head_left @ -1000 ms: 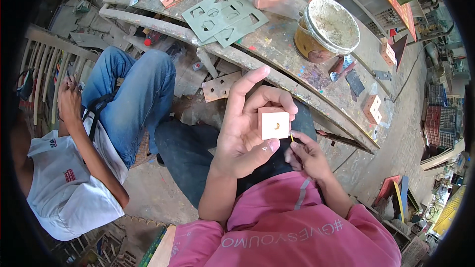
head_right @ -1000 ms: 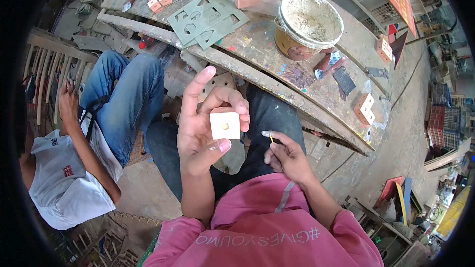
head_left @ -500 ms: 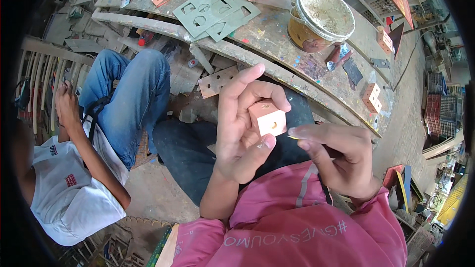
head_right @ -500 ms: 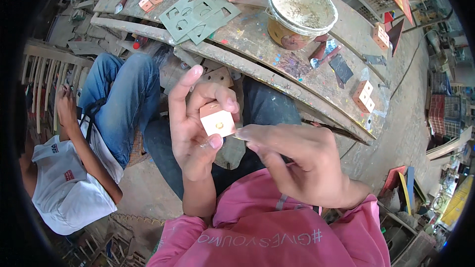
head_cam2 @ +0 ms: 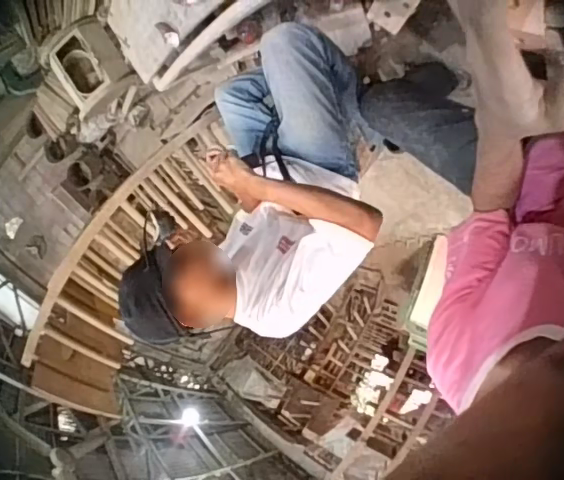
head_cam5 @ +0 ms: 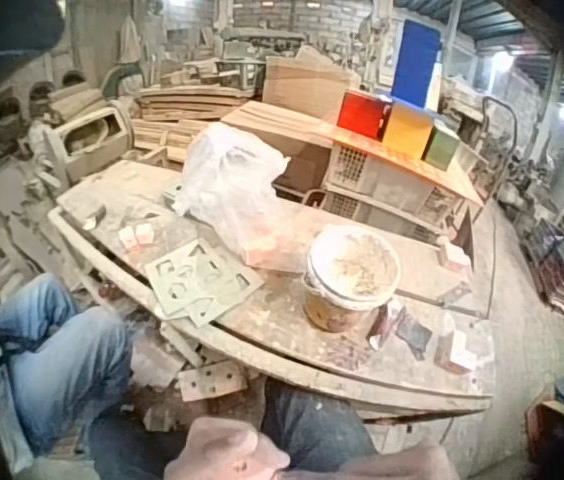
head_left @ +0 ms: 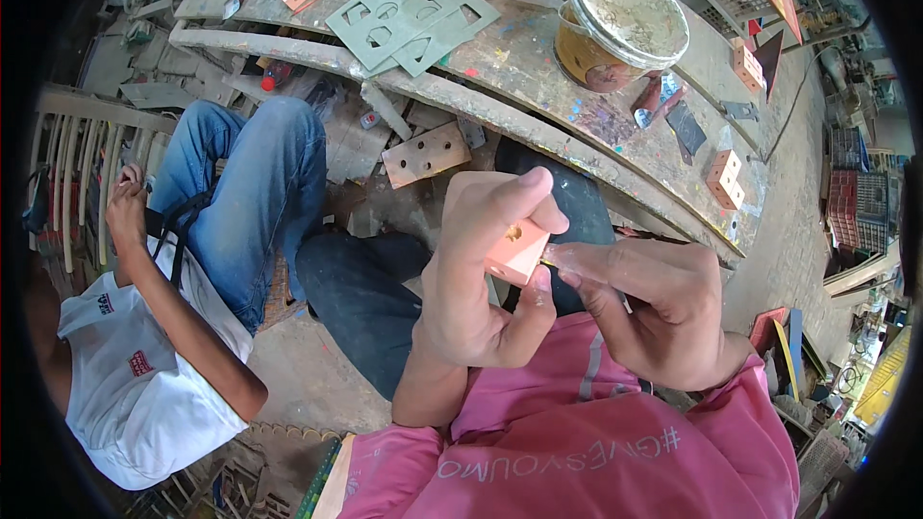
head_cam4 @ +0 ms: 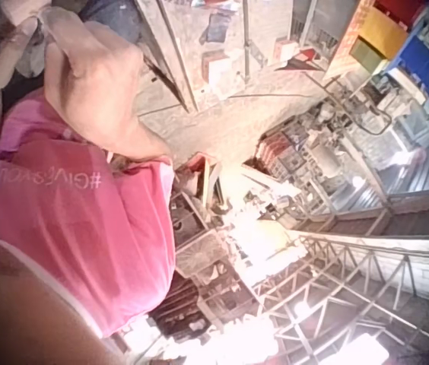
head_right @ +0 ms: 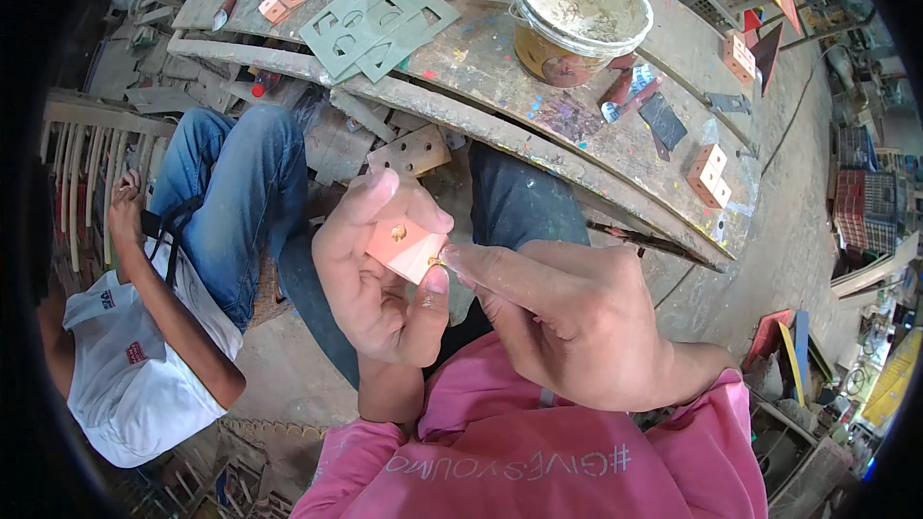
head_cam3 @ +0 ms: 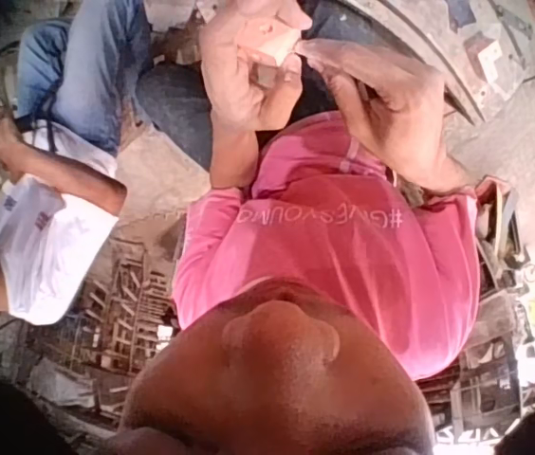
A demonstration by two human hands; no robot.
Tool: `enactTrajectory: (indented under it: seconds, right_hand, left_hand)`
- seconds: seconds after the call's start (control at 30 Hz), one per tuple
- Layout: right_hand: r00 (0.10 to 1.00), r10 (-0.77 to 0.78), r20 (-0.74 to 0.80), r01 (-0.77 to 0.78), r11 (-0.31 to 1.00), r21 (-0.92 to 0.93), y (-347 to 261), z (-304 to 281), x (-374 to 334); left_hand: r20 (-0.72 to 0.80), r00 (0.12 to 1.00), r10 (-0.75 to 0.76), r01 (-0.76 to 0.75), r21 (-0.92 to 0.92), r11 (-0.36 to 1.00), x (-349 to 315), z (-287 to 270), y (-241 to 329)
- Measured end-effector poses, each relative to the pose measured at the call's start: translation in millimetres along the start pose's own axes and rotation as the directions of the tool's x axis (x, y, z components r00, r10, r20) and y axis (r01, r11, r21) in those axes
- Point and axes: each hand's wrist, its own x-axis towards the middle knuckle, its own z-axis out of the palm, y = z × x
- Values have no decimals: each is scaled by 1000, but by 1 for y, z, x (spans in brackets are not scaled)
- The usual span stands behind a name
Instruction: The person inserts a small wooden dowel into a pre-drilled hole in a pink wooden block. They then use a sanding block to smooth the surface of the block, focusing on the area around the dowel.
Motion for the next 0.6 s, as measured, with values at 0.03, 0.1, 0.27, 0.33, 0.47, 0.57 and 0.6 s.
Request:
enactTrajectory:
  seconds: [0.03, 0.1, 0.27, 0.33, 0.47, 0.57, 0.6]
  right_hand:
    - [1000, -2, 6, 2, 1000, 13, 1, 0, 0]
    - [1000, -7, 15, 7, 999, 38, 3, -1, -1]
    - [982, 175, 73, -188, 949, 252, 2, -7, -2]
    - [971, 210, 111, -234, 927, 295, 3, -10, -2]
    - [958, 259, 125, -288, 871, 399, 6, -9, -4]
    - [948, 280, 150, -317, 802, 507, 11, -6, -4]
    - [951, 267, 157, -309, 784, 539, 13, -6, -3]
  left_hand:
    - [6, 1000, -1, 1, 16, 1000, 0, 0, 0]
    - [58, 998, 7, -11, 68, 998, 0, -1, -1]
    - [252, 966, 49, -104, 212, 972, 6, -10, -2]
    - [311, 946, 92, -171, 238, 956, 9, -13, -4]
    - [340, 934, 112, -207, 257, 944, 8, -11, -5]
    - [330, 939, 95, -180, 238, 954, 7, -10, -6]
    - [314, 947, 68, -137, 203, 969, 6, -10, -6]
